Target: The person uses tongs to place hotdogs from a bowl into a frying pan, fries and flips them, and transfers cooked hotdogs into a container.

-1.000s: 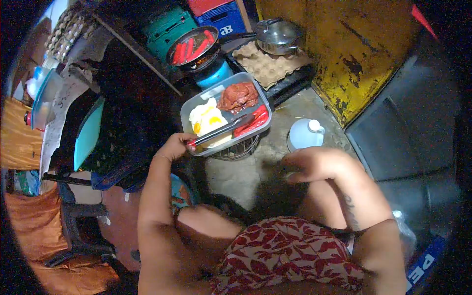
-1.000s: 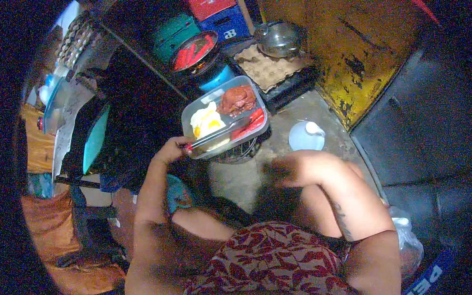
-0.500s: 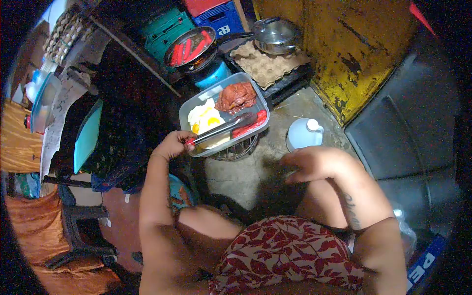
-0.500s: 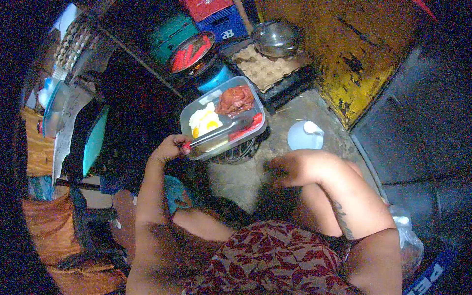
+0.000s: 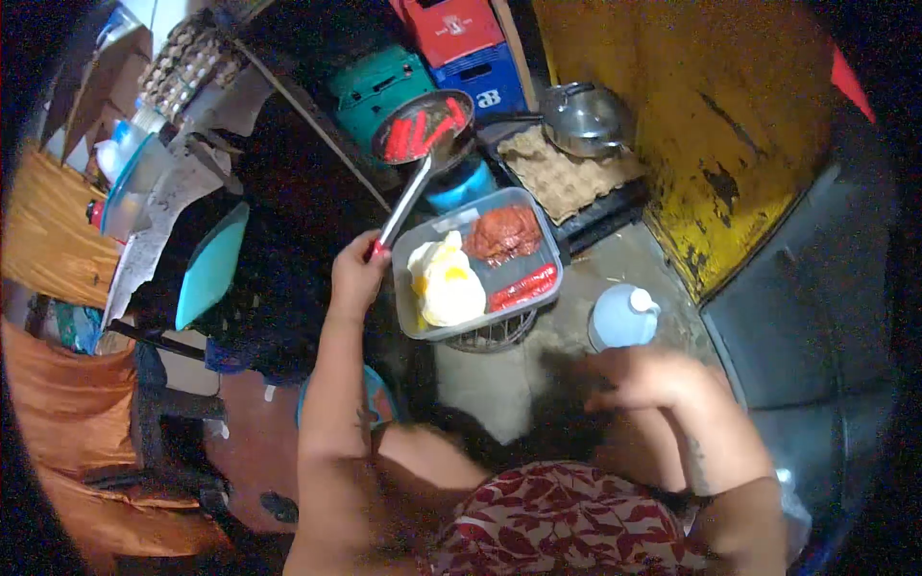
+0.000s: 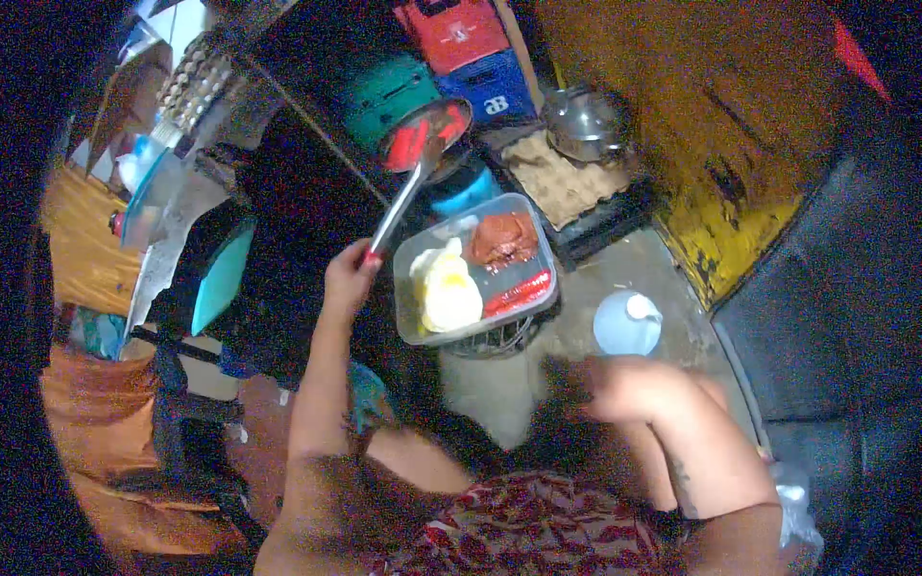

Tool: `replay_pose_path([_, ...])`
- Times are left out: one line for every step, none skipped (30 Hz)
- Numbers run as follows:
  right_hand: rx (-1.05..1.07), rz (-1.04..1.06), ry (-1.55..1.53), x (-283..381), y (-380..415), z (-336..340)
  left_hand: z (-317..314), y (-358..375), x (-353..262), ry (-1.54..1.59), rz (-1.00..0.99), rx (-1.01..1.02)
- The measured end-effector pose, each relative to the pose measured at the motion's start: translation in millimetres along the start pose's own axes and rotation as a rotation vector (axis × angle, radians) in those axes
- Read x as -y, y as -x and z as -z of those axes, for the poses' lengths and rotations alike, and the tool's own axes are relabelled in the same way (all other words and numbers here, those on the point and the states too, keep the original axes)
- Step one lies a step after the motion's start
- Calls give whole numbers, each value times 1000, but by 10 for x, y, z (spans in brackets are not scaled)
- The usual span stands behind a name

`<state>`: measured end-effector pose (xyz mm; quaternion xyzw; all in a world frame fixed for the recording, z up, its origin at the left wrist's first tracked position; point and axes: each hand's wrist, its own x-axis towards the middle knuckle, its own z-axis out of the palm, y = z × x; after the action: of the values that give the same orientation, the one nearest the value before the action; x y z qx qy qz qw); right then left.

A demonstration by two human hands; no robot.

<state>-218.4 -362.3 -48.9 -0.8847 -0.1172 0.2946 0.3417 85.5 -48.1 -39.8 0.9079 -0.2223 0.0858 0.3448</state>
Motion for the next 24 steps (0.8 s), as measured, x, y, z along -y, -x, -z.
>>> replay_pose_path([25, -61, 41, 16, 11, 0, -16, -134, -11, -129, 15, -72])
replay_pose_path([21, -58, 45, -10, 20, -16, -49, -307, 60, -151, 6, -92])
replay_pose_path([-79, 35, 21, -61, 27, -41, -51, -406, -73, -248, 21, -112])
replay_pose_path([-181, 127, -4, -106, 20, -55, -37, -493, -263, -345, 35, -130])
replay_pose_path([-189, 126, -3, -150, -10, -61, -22, -602, -418, -345, 27, -132])
replay_pose_path([-126, 93, -3, -207, -52, -73, -19, -707, -562, -480, 51, -71])
replay_pose_path([-61, 57, -4, -267, -84, -93, -48, -805, -657, -614, 77, -7])
replay_pose_path([-65, 52, -9, -328, -106, -152, -89, -898, -698, -612, 70, -2])
replay_pose_path([-55, -2, -257, -356, -119, -211, -110, -986, -737, -666, 44, 2])
replay_pose_path([-49, -28, -385, -385, -120, -221, -127, -1071, -777, -721, 16, 6])
replay_pose_path([-48, -55, -513, -393, -116, -217, -139, -1151, -814, -753, 10, 9])
replay_pose_path([-31, 5, -255, -312, -98, -119, -156, -1226, -823, -755, 7, 14])
replay_pose_path([-15, 66, 3, -274, -88, -62, -159, -1301, -827, -778, 50, 42])
replay_pose_path([-16, 65, 0, -303, -91, -91, -160, -1363, -827, -800, 92, 70])
replay_pose_path([-14, 19, -442, -341, -96, -147, -168, -1406, -810, -779, 106, 47])
replay_pose_path([-10, -5, -665, -366, -96, -155, -176, -1429, -785, -779, 103, 50])
replay_pose_path([-12, -31, -887, -387, -94, -161, -182, -1444, -754, -779, 136, 37])
replay_pose_path([20, -13, -596, -380, -109, -114, -182, -1459, -721, -780, 169, 23])
replay_pose_path([35, -5, -454, -355, -110, -68, -171, -1455, -679, -740, 184, -19])
replay_pose_path([49, 5, -312, -331, -111, -21, -161, -1446, -635, -743, 181, -14])
replay_pose_path([58, 15, -151, -274, -74, 29, -139, -1403, -628, -757, 144, 12])
replay_pose_path([68, 26, 11, -244, -43, 58, -102, -1320, -706, -770, 108, 38])
replay_pose_path([70, 28, 6, -251, -19, 62, -56, -1238, -790, -771, 102, 78])
replay_pose_path([30, 68, -3, -267, 1, 62, -79, -1219, -786, -775, 105, 81])
